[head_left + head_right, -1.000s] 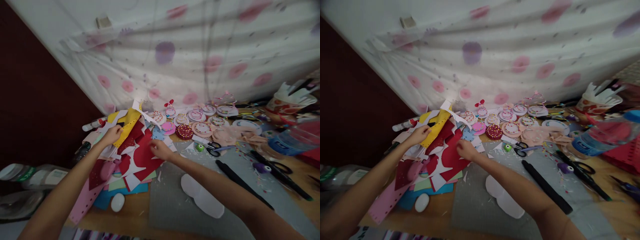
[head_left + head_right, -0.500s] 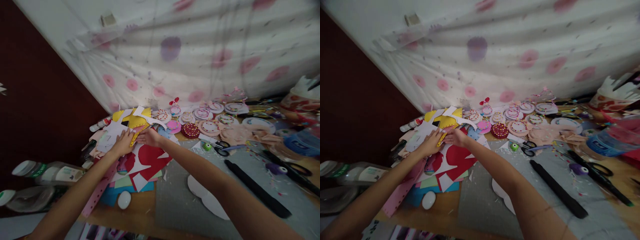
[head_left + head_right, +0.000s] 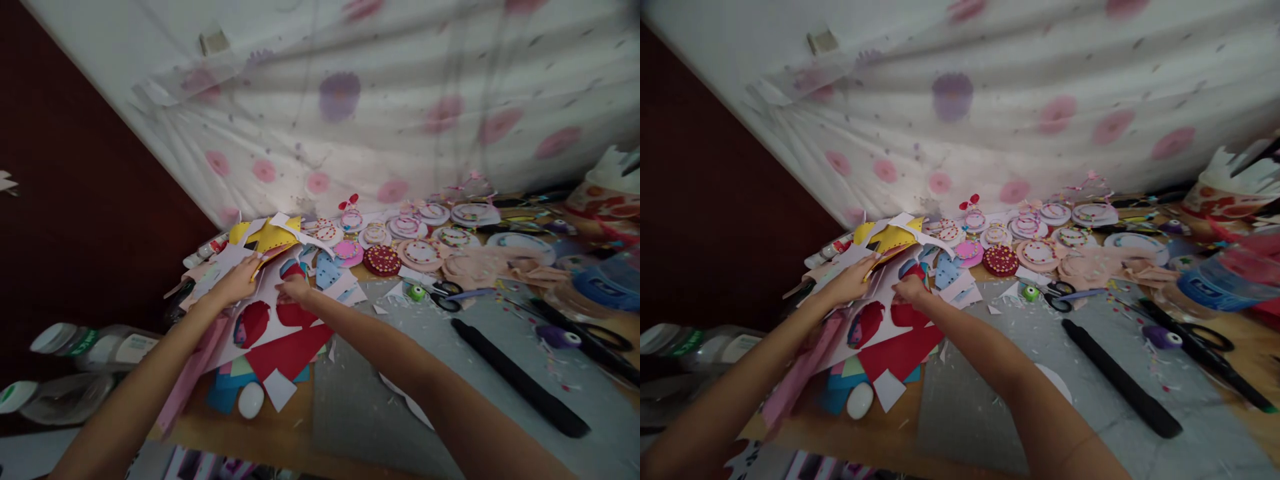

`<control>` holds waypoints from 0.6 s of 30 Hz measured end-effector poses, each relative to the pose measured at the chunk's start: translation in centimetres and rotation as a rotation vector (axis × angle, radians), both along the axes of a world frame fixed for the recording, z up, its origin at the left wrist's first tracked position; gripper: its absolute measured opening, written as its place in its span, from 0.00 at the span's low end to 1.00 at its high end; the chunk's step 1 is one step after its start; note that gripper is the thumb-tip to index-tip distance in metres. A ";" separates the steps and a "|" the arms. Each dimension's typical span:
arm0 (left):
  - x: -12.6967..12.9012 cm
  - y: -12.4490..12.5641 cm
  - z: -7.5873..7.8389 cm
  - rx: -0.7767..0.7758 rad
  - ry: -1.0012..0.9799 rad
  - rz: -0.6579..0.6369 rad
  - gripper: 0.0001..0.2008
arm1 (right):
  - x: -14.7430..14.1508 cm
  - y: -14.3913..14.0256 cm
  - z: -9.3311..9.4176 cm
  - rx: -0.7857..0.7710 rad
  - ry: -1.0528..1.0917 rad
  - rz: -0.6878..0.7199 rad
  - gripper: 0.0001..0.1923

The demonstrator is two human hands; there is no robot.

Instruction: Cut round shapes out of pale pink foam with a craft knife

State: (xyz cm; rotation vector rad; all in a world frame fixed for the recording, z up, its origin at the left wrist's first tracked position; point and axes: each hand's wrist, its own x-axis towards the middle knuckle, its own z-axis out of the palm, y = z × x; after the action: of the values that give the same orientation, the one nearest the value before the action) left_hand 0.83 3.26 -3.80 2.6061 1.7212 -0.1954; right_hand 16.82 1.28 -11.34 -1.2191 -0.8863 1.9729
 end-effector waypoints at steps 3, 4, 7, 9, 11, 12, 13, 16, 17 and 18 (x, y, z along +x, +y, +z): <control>0.0 -0.1 -0.2 -0.007 -0.018 0.006 0.36 | 2.2 0.0 0.2 0.025 -0.047 -0.019 0.18; 0.0 -0.1 -0.2 -0.011 -0.022 0.009 0.35 | 3.2 -0.1 0.2 0.037 -0.061 -0.026 0.18; 0.0 0.1 -0.5 -0.019 -0.033 0.012 0.36 | 6.2 -0.9 0.5 0.079 -0.087 -0.043 0.17; -0.1 0.3 -0.6 -0.023 -0.035 0.013 0.36 | 7.9 -1.8 0.9 0.114 -0.092 -0.059 0.18; -0.1 0.3 -0.7 -0.025 -0.031 0.015 0.37 | 9.5 -3.1 1.5 0.154 -0.090 -0.083 0.17; 0.0 0.4 -0.7 -0.025 -0.027 0.018 0.36 | 10.3 -3.8 1.9 0.176 -0.087 -0.099 0.14; 0.0 0.3 -0.8 -0.025 -0.022 0.023 0.35 | 11.0 -4.6 2.5 0.198 -0.084 -0.117 0.11; 0.2 0.1 -1.2 -0.029 -0.005 0.035 0.34 | 13.6 -7.3 4.5 0.267 -0.074 -0.185 0.05; 0.3 0.0 -1.4 -0.032 -0.001 0.038 0.34 | 14.5 -8.3 5.3 0.290 -0.072 -0.207 0.05; 0.5 -0.1 -1.6 -0.034 0.001 0.042 0.34 | 15.5 -9.3 6.1 0.311 -0.074 -0.225 0.06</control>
State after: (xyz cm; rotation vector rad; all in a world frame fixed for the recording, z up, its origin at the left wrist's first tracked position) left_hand 1.30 3.18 -5.38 2.5445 1.7555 -0.2234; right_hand 32.29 -8.00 -5.23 -1.1600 -1.0024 1.5556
